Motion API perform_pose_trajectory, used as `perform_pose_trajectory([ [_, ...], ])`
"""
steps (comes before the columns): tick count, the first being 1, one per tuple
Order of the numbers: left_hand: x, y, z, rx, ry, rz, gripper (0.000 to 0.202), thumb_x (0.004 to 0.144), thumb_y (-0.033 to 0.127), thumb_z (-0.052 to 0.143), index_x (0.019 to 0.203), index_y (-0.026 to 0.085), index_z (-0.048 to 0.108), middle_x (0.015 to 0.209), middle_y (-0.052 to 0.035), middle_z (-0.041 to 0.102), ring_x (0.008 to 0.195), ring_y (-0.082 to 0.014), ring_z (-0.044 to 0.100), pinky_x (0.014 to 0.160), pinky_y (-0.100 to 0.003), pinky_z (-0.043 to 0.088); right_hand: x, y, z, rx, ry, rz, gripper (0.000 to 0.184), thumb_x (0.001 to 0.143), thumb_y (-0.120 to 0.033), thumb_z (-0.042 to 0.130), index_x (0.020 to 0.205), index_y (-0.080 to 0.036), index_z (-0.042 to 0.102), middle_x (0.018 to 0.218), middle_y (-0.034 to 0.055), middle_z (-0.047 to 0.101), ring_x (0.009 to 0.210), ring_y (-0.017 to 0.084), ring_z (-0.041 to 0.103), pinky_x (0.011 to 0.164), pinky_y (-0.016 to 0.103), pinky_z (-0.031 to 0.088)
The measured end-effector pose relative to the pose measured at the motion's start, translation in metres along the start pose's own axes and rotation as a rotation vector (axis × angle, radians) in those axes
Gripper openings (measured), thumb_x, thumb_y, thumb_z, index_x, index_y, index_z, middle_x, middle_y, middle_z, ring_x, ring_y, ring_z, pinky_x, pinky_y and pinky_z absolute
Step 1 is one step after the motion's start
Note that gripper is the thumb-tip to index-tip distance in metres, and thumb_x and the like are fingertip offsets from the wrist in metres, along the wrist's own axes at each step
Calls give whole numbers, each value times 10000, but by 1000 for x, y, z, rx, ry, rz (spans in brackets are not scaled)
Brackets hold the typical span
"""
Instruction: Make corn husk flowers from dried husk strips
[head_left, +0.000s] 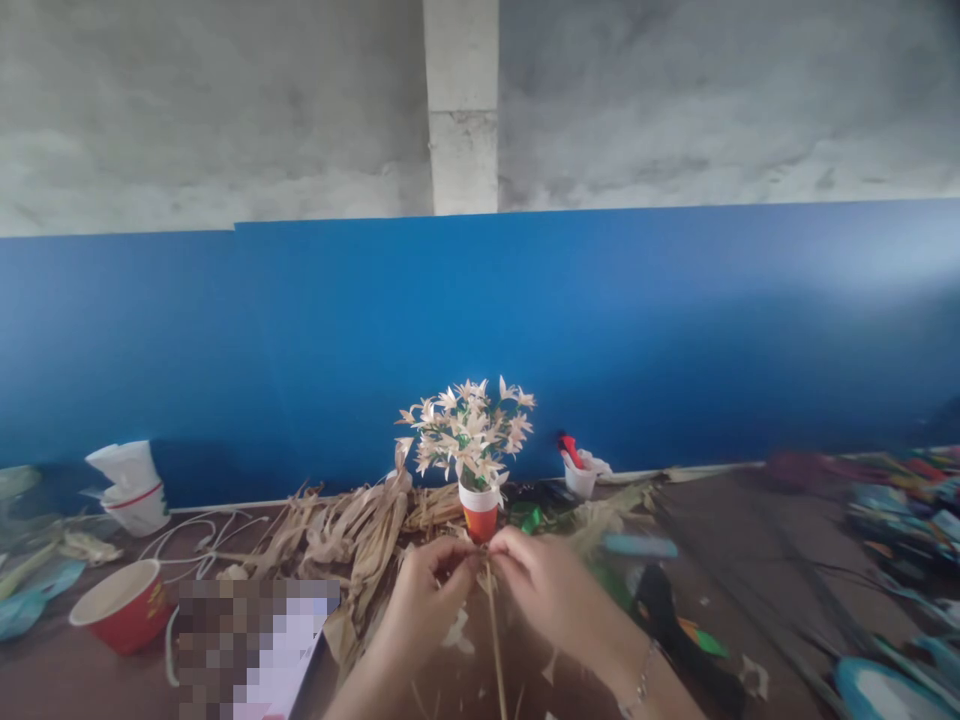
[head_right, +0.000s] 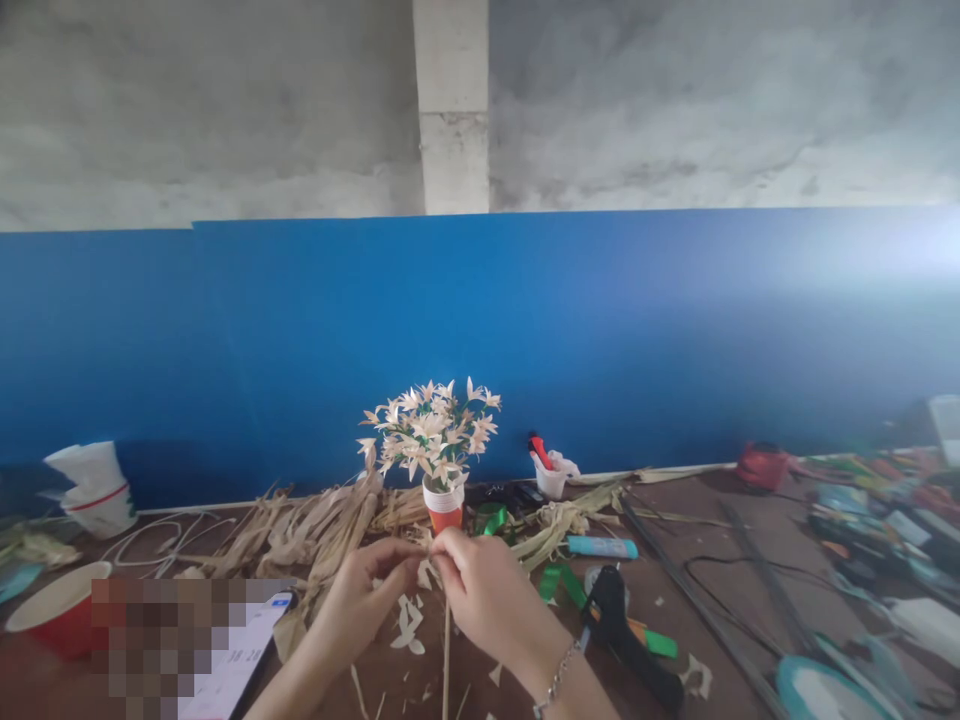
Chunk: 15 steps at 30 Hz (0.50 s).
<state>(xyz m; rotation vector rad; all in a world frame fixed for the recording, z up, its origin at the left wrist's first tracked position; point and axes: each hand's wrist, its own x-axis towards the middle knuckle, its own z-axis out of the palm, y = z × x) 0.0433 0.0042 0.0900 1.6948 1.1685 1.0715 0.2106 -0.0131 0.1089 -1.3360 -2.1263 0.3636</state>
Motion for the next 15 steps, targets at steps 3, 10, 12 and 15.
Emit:
perform_pose_trajectory([
  [3, 1, -4, 0, -60, -35, -24, 275, 757, 368, 518, 653, 136, 622, 563, 9, 541, 523, -110, 432, 491, -214, 305, 1, 0, 1, 5, 3, 2, 201, 878, -213, 402, 865, -210, 603, 686, 21, 669, 612, 144, 609, 542, 231, 346],
  [10, 2, -7, 1, -200, -67, -138, 348, 688, 456, 598, 548, 138, 600, 489, 22, 512, 484, -99, 419, 492, -216, 293, 1, 3, -3, 62, 3, -7, 197, 871, -214, 395, 808, -199, 581, 665, 1, 642, 587, 119, 575, 530, 218, 325],
  [12, 3, -9, 1, -241, -84, -176, 346, 666, 477, 626, 611, 136, 637, 518, 13, 559, 497, -106, 459, 507, -216, 317, 1, 4, -4, 79, 12, 8, 190, 871, -226, 399, 803, -199, 574, 642, -9, 632, 568, 112, 563, 521, 213, 316],
  [15, 4, -11, -1, -261, -113, -197, 328, 655, 469, 656, 650, 141, 655, 554, 2, 606, 521, -115, 500, 527, -217, 349, 2, 5, -5, 83, 31, 16, 199, 877, -239, 391, 802, -197, 571, 610, -18, 613, 546, 108, 546, 517, 213, 308],
])
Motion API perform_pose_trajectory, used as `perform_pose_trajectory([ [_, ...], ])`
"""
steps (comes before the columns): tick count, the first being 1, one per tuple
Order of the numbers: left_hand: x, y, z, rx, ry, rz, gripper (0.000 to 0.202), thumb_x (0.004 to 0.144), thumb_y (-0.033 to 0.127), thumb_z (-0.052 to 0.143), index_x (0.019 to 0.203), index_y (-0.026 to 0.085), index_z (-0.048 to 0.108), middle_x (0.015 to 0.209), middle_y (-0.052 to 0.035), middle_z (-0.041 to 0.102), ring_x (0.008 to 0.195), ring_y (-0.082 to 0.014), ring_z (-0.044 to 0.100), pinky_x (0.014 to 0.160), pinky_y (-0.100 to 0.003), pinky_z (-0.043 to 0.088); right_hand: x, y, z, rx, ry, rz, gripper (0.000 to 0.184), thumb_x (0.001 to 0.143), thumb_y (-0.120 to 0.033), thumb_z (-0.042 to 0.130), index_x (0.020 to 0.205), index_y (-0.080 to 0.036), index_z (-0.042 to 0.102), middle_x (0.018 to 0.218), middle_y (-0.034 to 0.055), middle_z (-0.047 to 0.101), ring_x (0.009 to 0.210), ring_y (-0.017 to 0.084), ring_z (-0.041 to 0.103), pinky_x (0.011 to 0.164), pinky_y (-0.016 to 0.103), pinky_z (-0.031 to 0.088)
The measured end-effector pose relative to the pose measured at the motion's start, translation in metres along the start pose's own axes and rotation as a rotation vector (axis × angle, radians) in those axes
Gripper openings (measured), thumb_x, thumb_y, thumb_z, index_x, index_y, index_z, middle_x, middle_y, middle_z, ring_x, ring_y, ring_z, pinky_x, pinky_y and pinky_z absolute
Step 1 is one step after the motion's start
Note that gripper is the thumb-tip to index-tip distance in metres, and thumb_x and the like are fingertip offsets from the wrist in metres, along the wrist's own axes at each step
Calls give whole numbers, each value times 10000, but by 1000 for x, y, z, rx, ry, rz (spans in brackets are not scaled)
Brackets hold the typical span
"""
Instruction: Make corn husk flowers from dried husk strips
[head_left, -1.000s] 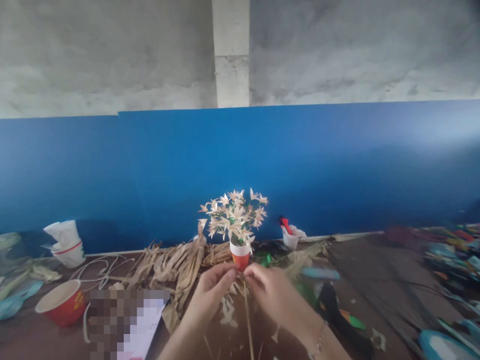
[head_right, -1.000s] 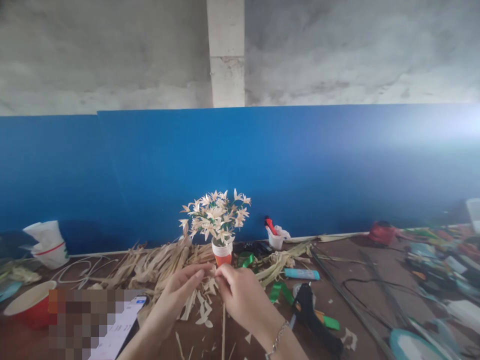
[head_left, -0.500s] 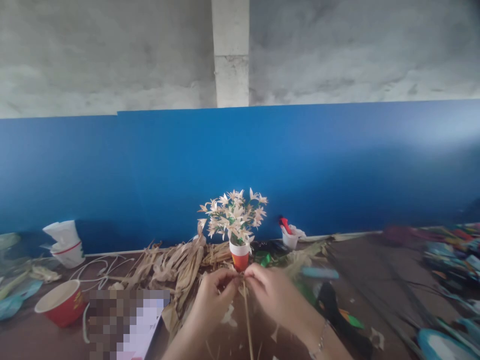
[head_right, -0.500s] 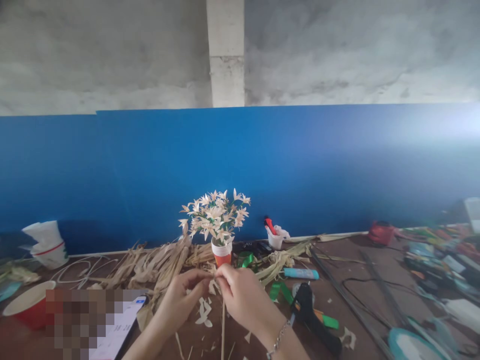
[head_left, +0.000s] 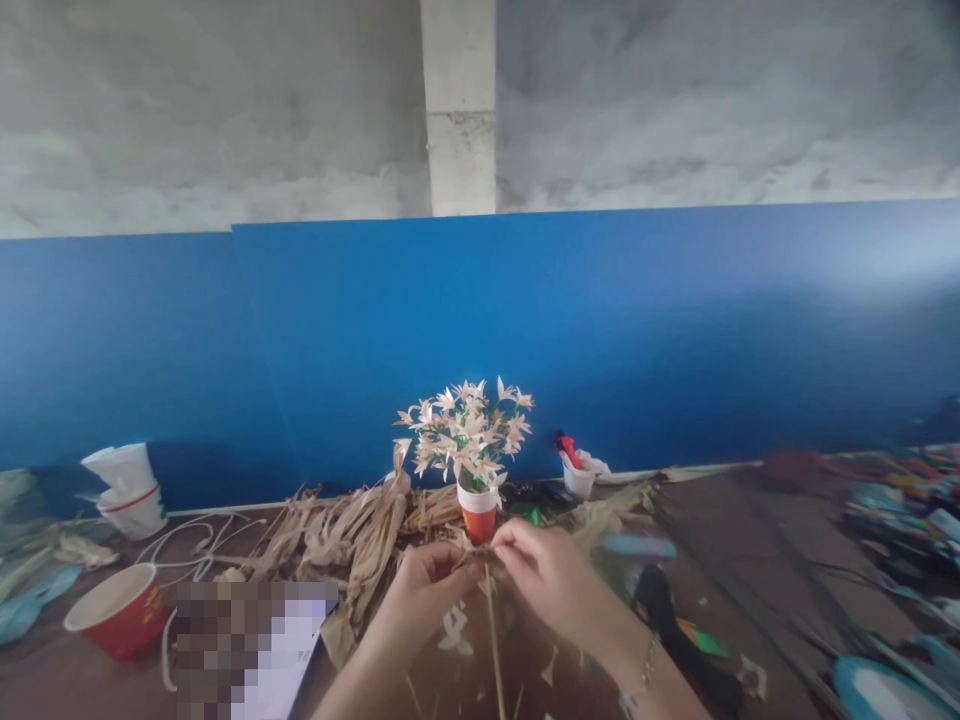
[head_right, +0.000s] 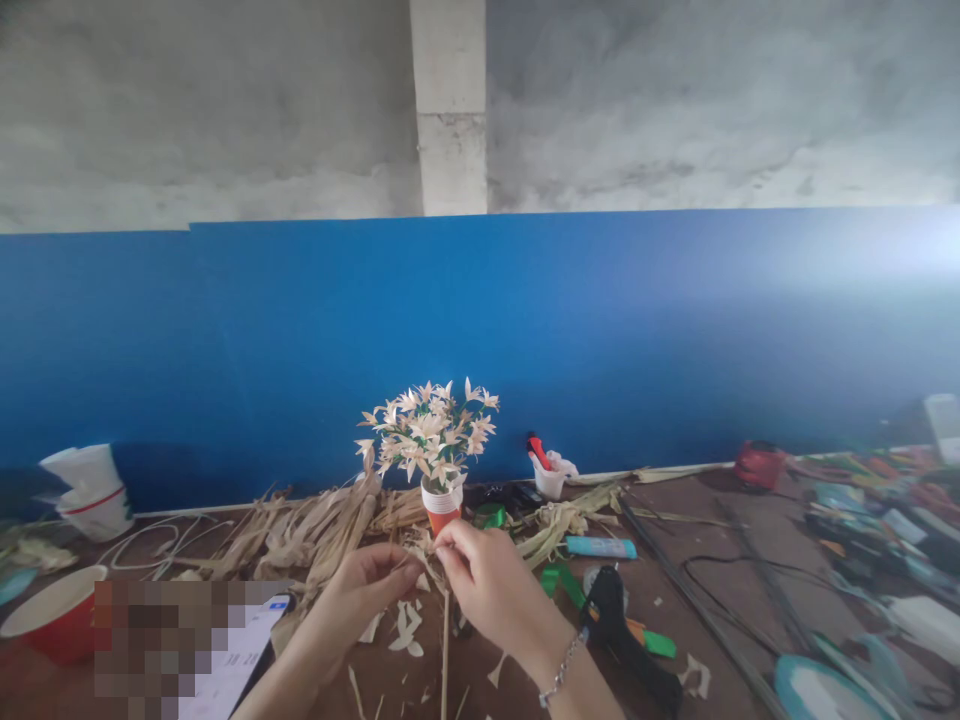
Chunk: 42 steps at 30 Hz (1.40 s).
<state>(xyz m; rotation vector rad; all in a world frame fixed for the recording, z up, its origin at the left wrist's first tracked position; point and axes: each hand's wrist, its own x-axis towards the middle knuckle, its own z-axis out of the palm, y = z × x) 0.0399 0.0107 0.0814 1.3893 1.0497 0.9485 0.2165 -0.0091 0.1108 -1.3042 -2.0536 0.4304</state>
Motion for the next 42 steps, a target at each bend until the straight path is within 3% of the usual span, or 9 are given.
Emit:
perform_pose_trajectory([
  [5, -7, 10, -2, 154, 13, 92, 413, 742, 494, 557, 558, 137, 657, 518, -5, 587, 495, -111, 471, 488, -210, 327, 0, 5, 0, -31, 35, 0, 207, 884, -232, 378, 834, -203, 577, 623, -15, 615, 557, 114, 551, 537, 217, 317],
  [13, -5, 3, 1, 94, 50, 117, 451, 737, 550, 553, 724, 141, 742, 553, -31, 625, 551, -144, 527, 530, -220, 372, 0, 7, -5, -55, 73, 15, 216, 896, -267, 370, 820, -200, 561, 578, -24, 585, 523, 113, 527, 534, 222, 319],
  [18, -2, -4, 5, -213, 209, 81, 373, 673, 496, 666, 773, 143, 733, 606, -13, 624, 576, -107, 505, 544, -184, 373, 0, -1, 2, 144, -50, 37, 189, 869, -262, 406, 805, -183, 565, 618, -13, 617, 536, 101, 519, 514, 206, 331],
  [23, -5, -4, 13, -627, 117, -8, 350, 654, 439, 713, 829, 136, 714, 507, 16, 572, 464, -65, 478, 460, -153, 361, -1, -10, 16, 372, -127, 39, 156, 848, -216, 431, 775, -167, 560, 694, 5, 658, 585, 96, 550, 526, 188, 371],
  [27, -6, 0, 15, -734, 139, 15, 319, 620, 394, 753, 805, 138, 705, 695, -33, 674, 524, -84, 567, 441, -152, 394, -1, -9, 15, 466, -138, 56, 153, 851, -222, 436, 830, -172, 579, 776, 14, 669, 678, 118, 590, 581, 201, 420],
  [29, -6, 2, 14, -729, 130, 31, 319, 631, 402, 743, 811, 140, 709, 707, -43, 688, 563, -103, 599, 487, -167, 436, -1, -7, 12, 490, -109, 62, 149, 847, -236, 452, 882, -179, 585, 828, 19, 671, 756, 137, 608, 648, 221, 453],
  [34, -6, 3, 13, -536, 130, 56, 417, 678, 448, 690, 941, 125, 709, 741, -84, 717, 673, -172, 646, 633, -245, 491, 2, -8, 12, 359, 133, 15, 142, 818, -223, 492, 908, -199, 599, 874, 22, 621, 799, 143, 585, 709, 245, 460],
  [38, -6, -1, 14, -370, 132, 81, 442, 709, 477, 643, 1002, 151, 701, 878, -88, 723, 804, -223, 642, 761, -315, 490, 5, -9, 23, 273, 144, 14, 106, 762, -182, 557, 826, -194, 641, 852, 23, 604, 738, 136, 565, 682, 244, 453],
  [42, -5, -2, 16, -297, 100, 101, 434, 713, 482, 635, 982, 150, 709, 834, -74, 721, 813, -225, 630, 758, -309, 481, 8, -5, 26, 294, 161, 31, 151, 774, -165, 521, 704, -174, 654, 779, 27, 620, 718, 141, 570, 667, 239, 445],
])
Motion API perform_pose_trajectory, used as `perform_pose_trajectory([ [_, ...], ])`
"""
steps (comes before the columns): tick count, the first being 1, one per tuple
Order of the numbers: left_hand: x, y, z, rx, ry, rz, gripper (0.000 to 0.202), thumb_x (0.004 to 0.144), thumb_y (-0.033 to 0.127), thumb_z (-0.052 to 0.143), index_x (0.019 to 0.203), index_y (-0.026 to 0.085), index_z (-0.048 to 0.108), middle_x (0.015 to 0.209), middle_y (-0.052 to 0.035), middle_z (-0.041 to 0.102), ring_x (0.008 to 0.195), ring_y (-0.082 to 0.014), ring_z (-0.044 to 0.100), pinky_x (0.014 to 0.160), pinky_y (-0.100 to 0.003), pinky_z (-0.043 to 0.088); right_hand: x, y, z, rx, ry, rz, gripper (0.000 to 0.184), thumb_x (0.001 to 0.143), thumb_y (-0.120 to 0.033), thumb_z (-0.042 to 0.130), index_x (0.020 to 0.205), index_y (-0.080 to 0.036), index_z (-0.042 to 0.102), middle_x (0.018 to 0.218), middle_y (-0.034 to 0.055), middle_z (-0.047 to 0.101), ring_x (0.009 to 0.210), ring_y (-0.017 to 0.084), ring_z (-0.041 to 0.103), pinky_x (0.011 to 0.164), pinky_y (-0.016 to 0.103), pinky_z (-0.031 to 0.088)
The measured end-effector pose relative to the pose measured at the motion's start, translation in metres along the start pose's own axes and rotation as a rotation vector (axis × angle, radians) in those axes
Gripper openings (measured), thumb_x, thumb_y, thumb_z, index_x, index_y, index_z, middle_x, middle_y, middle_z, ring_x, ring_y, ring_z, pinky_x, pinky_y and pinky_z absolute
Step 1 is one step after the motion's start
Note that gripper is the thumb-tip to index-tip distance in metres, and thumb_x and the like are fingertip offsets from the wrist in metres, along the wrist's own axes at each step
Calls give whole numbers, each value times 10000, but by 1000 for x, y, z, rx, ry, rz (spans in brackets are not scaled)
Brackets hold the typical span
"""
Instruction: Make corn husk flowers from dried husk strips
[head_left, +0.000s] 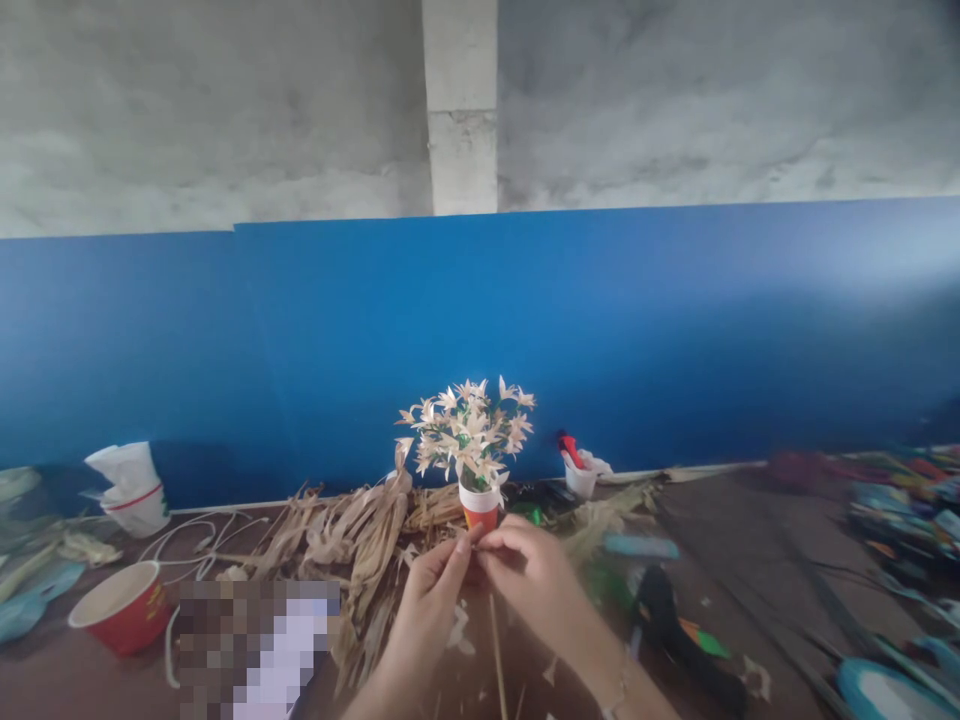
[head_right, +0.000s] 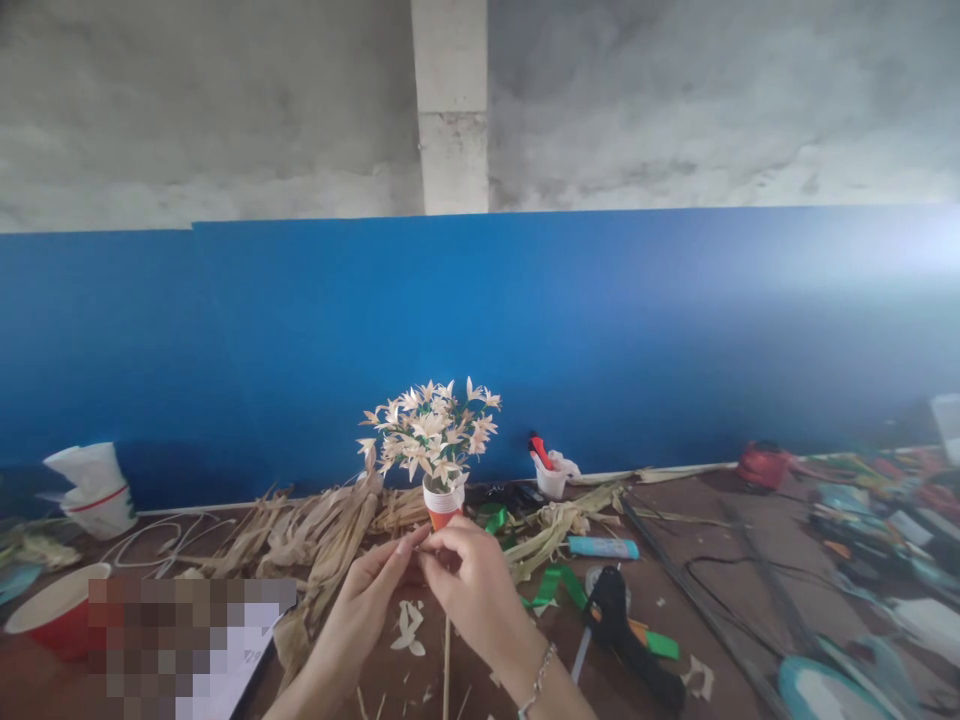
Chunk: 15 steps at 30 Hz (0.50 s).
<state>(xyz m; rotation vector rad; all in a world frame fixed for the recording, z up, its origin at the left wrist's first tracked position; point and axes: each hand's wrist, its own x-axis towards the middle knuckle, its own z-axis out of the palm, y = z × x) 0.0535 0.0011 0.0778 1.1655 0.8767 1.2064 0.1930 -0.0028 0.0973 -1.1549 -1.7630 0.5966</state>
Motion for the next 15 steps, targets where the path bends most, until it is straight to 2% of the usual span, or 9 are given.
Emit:
perform_pose_trajectory([
  [5, -2, 4, 3, -86, -42, -83, 374, 680, 466, 675, 786, 113, 733, 619, -53, 679, 603, -153, 596, 617, -247, 459, 3, 5, -10, 101, -54, 95, 111, 756, -209, 566, 702, -165, 652, 729, 15, 624, 705, 143, 575, 649, 231, 441],
  [10, 0, 3, -1, -209, -68, -183, 280, 594, 371, 770, 692, 117, 705, 586, -29, 647, 474, -73, 509, 468, -173, 357, 3, 3, -13, 67, -51, 54, 124, 768, -247, 583, 679, -176, 632, 715, 1, 606, 706, 138, 564, 661, 234, 423],
  [15, 4, -1, -6, -94, -87, -231, 346, 575, 436, 764, 606, 104, 674, 484, -23, 602, 388, -74, 472, 393, -181, 290, 3, 1, -15, -17, -47, -6, 173, 817, -282, 531, 691, -180, 589, 688, -9, 565, 678, 132, 537, 640, 231, 403],
])
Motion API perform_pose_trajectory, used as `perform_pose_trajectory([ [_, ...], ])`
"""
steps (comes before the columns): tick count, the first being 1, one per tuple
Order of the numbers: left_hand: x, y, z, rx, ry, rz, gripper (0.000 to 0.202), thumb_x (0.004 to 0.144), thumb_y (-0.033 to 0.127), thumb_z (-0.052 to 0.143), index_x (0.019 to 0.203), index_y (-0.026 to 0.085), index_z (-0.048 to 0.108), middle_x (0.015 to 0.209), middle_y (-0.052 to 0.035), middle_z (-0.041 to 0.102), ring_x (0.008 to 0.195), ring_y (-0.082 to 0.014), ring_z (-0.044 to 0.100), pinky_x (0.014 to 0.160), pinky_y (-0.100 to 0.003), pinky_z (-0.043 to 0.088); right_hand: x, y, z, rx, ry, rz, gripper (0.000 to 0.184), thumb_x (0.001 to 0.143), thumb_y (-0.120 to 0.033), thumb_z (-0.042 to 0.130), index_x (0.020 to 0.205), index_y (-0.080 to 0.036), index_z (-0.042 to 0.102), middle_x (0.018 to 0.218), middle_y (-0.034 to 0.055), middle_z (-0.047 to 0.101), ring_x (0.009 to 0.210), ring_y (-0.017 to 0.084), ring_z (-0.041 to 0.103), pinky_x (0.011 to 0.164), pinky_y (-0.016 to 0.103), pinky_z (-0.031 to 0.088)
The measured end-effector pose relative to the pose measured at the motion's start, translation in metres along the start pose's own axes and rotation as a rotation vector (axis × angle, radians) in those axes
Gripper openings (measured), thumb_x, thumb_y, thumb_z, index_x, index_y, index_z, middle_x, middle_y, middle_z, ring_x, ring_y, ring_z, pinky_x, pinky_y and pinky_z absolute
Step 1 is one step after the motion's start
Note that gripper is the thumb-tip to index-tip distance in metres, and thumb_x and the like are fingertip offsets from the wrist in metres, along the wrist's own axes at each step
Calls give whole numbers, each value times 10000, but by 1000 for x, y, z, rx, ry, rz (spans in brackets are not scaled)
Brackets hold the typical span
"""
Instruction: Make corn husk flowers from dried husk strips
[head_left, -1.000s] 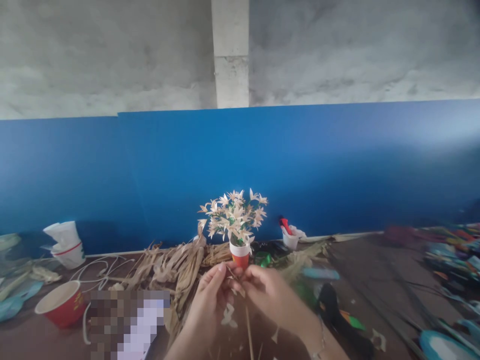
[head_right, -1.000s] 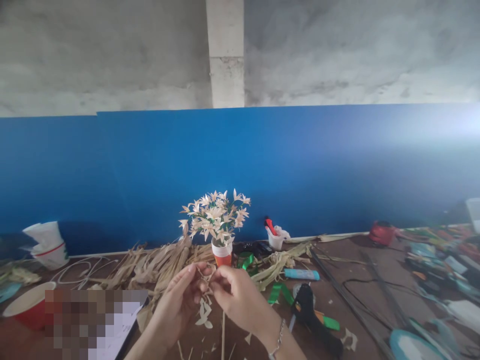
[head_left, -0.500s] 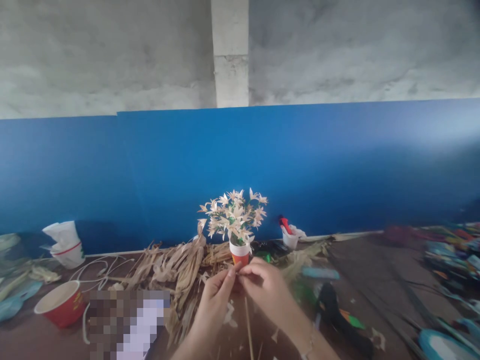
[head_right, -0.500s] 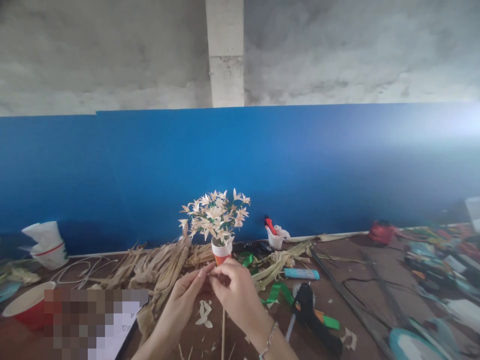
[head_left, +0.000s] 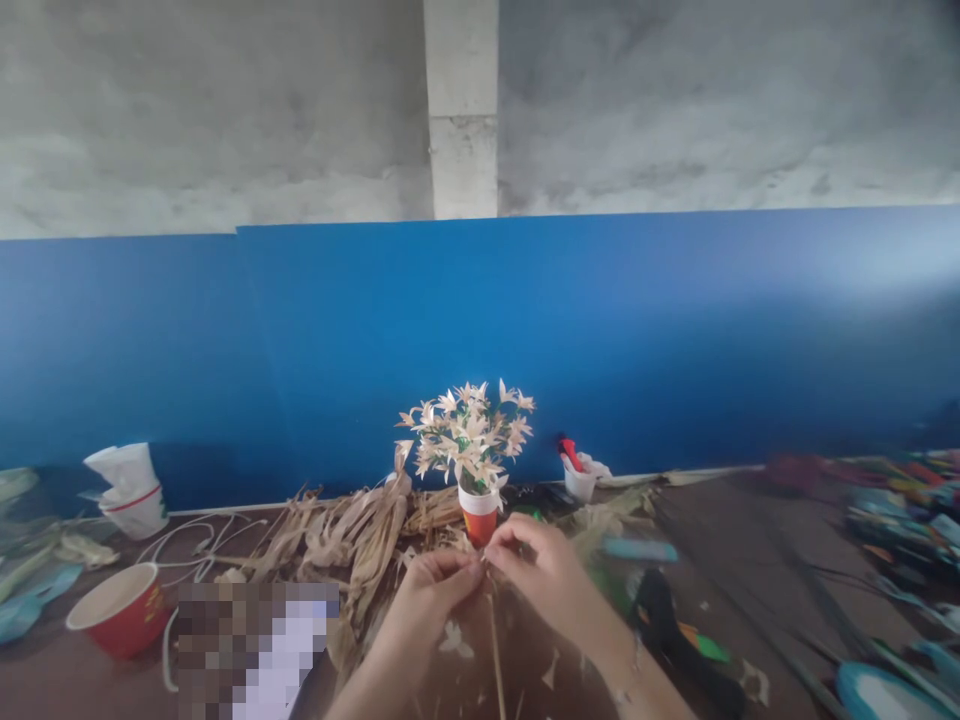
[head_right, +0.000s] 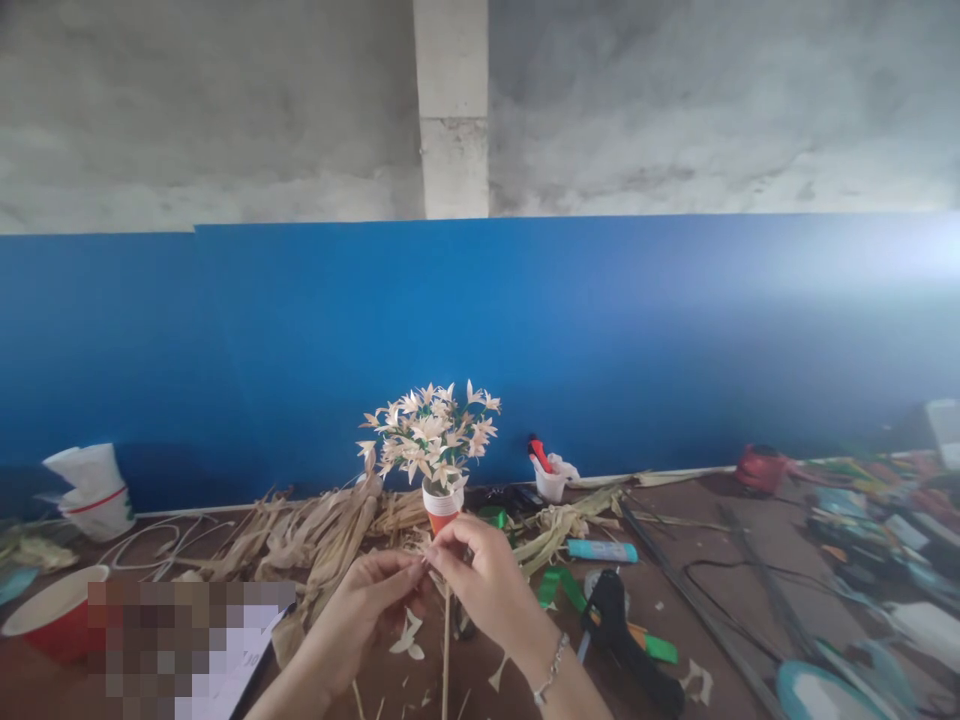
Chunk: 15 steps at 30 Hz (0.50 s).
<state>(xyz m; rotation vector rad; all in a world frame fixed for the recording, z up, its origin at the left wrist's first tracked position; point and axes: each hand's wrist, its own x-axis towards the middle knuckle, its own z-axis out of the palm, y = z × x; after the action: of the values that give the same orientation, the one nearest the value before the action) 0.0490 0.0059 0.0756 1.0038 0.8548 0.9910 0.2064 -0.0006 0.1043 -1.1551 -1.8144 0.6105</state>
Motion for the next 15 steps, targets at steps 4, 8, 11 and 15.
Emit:
perform_pose_trajectory([
  [4, -2, 3, 2, 33, -23, 4, 315, 608, 425, 736, 614, 116, 675, 494, -10, 590, 413, -74, 459, 415, -188, 281, -1, 2, -2, -110, 1, -88, 210, 862, -274, 462, 686, -186, 535, 695, -11, 534, 672, 128, 515, 636, 237, 380],
  [8, -5, 8, 6, 250, 9, 148, 285, 662, 398, 678, 610, 119, 695, 476, 6, 547, 453, -84, 427, 455, -205, 297, -1, 4, -3, -152, 15, -78, 200, 870, -277, 443, 700, -190, 504, 695, -12, 530, 658, 126, 508, 626, 242, 376],
  [11, -4, 8, 8, 360, 56, 178, 250, 655, 371, 657, 612, 129, 702, 468, 14, 534, 447, -94, 417, 455, -219, 304, -1, 4, -4, -160, 23, -75, 206, 867, -283, 439, 691, -190, 495, 684, -13, 532, 640, 124, 503, 613, 240, 377],
  [15, 0, 3, 5, 410, 105, 185, 206, 637, 325, 644, 612, 128, 701, 469, 6, 556, 443, -104, 432, 451, -223, 314, -1, 5, -1, -178, 50, -62, 209, 855, -273, 447, 670, -188, 493, 668, -9, 540, 633, 128, 507, 604, 241, 375],
])
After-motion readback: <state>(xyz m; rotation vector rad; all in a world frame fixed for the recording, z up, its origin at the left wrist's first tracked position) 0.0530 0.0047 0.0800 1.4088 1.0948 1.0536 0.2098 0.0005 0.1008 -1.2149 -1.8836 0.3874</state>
